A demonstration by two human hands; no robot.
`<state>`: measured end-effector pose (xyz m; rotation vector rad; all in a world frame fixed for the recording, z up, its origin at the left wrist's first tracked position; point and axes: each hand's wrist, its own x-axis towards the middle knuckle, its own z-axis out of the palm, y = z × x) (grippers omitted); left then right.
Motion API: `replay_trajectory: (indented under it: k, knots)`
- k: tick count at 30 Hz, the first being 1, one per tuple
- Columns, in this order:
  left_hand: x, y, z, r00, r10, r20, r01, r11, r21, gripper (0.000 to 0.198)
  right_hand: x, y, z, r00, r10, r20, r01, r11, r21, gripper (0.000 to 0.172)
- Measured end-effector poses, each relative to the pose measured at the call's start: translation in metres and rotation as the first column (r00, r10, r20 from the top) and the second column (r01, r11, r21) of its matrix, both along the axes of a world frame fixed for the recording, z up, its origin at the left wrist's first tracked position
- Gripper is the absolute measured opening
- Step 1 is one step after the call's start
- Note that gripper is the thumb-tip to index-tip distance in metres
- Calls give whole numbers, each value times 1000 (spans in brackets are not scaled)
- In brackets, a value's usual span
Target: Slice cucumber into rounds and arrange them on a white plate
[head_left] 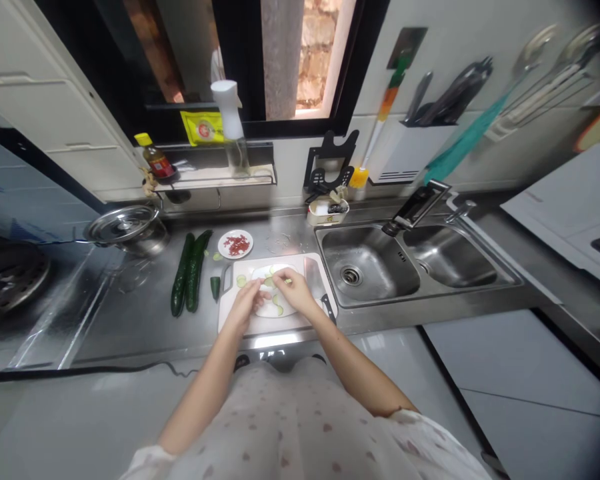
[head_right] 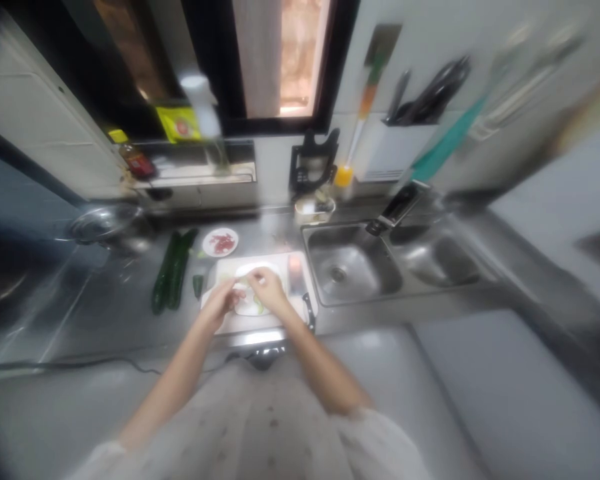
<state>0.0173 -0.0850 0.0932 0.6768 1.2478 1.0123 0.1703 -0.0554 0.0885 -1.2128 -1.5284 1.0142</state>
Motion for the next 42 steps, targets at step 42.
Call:
replay_trajectory:
  k: [42]
  knots:
    - [8, 0, 11, 979, 66, -192, 12, 926, 376, 43, 4, -7, -1, 996, 94, 1, -94, 992, -79, 11]
